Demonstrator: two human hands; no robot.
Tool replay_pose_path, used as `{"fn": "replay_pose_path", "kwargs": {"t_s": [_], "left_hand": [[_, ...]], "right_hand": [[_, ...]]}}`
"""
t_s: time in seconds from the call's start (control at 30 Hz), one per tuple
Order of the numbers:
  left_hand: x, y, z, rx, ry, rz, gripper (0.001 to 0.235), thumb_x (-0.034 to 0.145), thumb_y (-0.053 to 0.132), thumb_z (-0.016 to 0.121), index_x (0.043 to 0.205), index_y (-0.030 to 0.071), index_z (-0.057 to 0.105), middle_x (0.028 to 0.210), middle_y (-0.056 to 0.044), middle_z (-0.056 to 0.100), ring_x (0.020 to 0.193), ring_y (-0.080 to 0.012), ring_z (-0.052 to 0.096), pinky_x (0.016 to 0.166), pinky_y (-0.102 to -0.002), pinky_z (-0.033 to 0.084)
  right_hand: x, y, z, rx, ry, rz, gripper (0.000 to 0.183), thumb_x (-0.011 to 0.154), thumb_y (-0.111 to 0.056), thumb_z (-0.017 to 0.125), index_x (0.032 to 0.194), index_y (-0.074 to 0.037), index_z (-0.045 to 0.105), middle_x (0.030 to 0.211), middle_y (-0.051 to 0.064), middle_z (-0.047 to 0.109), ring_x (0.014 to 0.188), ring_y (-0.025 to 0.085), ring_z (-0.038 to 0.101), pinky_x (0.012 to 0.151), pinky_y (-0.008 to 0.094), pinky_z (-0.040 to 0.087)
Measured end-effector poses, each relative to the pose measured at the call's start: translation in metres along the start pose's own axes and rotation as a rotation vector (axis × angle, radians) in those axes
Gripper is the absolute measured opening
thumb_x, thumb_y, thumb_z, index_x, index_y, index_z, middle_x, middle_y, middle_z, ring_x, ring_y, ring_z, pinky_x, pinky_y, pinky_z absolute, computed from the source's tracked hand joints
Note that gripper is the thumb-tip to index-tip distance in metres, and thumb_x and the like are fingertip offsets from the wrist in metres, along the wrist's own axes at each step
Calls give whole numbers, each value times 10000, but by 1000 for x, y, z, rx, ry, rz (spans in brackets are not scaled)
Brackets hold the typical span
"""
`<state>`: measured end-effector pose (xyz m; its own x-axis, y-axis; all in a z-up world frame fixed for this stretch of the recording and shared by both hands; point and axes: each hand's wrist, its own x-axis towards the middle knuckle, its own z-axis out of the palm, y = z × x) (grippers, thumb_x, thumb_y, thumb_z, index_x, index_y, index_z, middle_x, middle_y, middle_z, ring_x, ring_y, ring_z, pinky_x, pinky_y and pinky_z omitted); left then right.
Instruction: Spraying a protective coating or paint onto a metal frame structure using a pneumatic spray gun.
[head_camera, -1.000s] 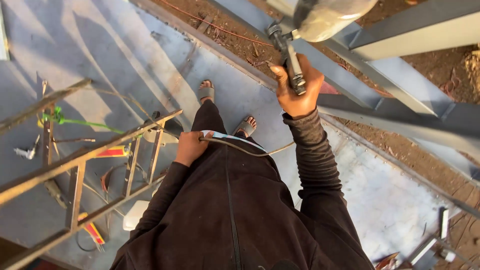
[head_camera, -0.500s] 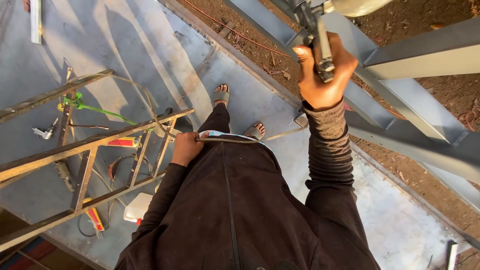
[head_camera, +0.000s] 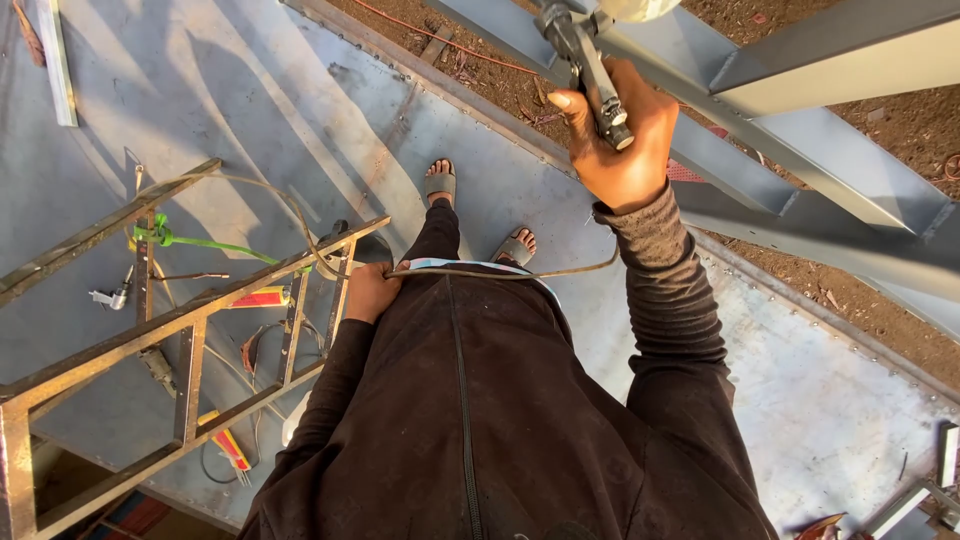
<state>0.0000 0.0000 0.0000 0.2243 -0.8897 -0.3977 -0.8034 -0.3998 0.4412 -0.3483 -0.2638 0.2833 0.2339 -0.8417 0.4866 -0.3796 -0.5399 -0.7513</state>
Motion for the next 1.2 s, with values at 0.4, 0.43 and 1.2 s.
{"fn": "replay_pose_path", "kwargs": {"t_s": [0.4,0.43,1.2], "left_hand": [[9,6,-5,-8,-16,10,697,968,584,645,519,126,372,464,-79,393,461,-224,391,514,-423,222],[9,6,-6,-26,-26,5,688,969,563,659,522,114,390,470,-87,395,467,-225,391,517,-425,227],[35,14,-5,15,-59,2,689,967,553,656,510,97,415,476,-129,447,489,-285,457,535,-445,290]], "right_hand": [[49,-15,-17,199,79,-167,427,1160,-203,650,854,38,474,748,122,478,649,234,415,631,425,300],[47,-8,-13,255,43,-152,236,1164,-115,659,1118,41,488,688,109,407,576,197,373,577,395,281],[60,-31,-30,336,-4,-62,263,1184,-114,572,1196,114,440,819,222,514,706,286,557,622,391,443]]}}
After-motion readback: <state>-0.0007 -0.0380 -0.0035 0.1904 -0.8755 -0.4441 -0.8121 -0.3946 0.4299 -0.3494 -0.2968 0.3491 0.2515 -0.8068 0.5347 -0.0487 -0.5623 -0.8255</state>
